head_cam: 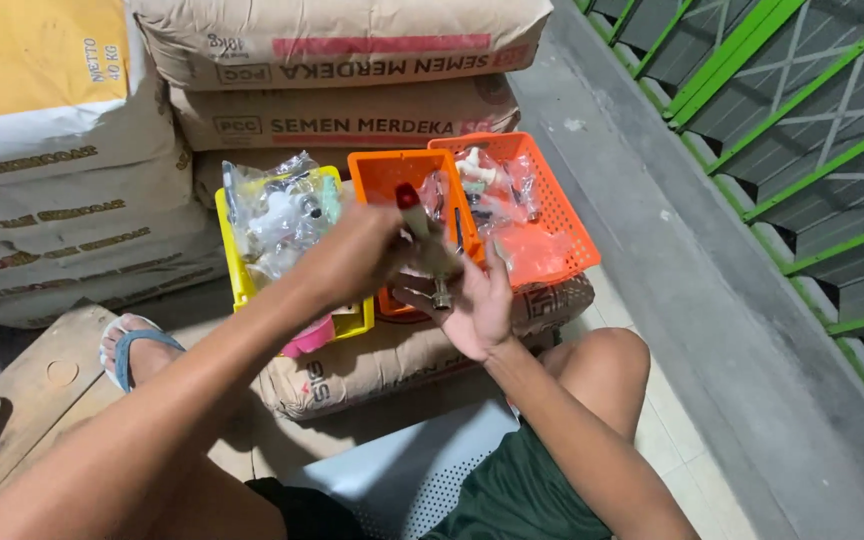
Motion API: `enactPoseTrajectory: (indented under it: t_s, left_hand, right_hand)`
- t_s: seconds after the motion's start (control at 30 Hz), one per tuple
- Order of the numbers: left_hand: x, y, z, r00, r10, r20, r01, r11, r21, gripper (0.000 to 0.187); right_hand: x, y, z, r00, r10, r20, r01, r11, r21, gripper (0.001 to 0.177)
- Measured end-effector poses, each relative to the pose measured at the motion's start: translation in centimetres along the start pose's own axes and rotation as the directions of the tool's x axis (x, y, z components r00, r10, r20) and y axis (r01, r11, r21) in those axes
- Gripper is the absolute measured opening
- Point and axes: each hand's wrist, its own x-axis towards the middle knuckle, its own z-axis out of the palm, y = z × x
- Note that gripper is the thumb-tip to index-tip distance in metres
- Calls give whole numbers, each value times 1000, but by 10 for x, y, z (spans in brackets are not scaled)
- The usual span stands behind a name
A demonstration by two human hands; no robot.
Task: Sorting and cleaning various small hardware components like faucets and valves in plastic baskets using a brush.
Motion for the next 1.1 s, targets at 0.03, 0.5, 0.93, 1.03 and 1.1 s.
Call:
enactPoseTrajectory:
  t_s: [0.03, 0.5, 0.93, 1.03, 1.1]
  left_hand:
    - [5, -12, 1, 998, 26, -64, -28, 999, -21, 19]
    - [-13, 11, 4, 996, -86, -14, 82, 982, -171, 21]
    - [-12, 13, 10, 996, -59, 61, 66, 992, -107, 21]
    - [-7, -16, 21, 997, -70, -22, 69, 996, -63, 19]
    - [-3, -30, 21, 988, -66, -140, 61, 997, -40, 17]
  right_hand:
    - [3, 1, -6, 999, -3, 35, 3, 1000, -4, 72]
    - [6, 2, -16, 991, 14, 131, -21, 999, 50, 85]
    - [5, 3, -9, 999, 27, 24, -29, 997, 72, 80]
    - [-8, 2, 10, 1000, 27, 14, -27, 999, 37, 75]
    - [-9, 0, 19, 1000, 4, 22, -5, 1000, 21, 73]
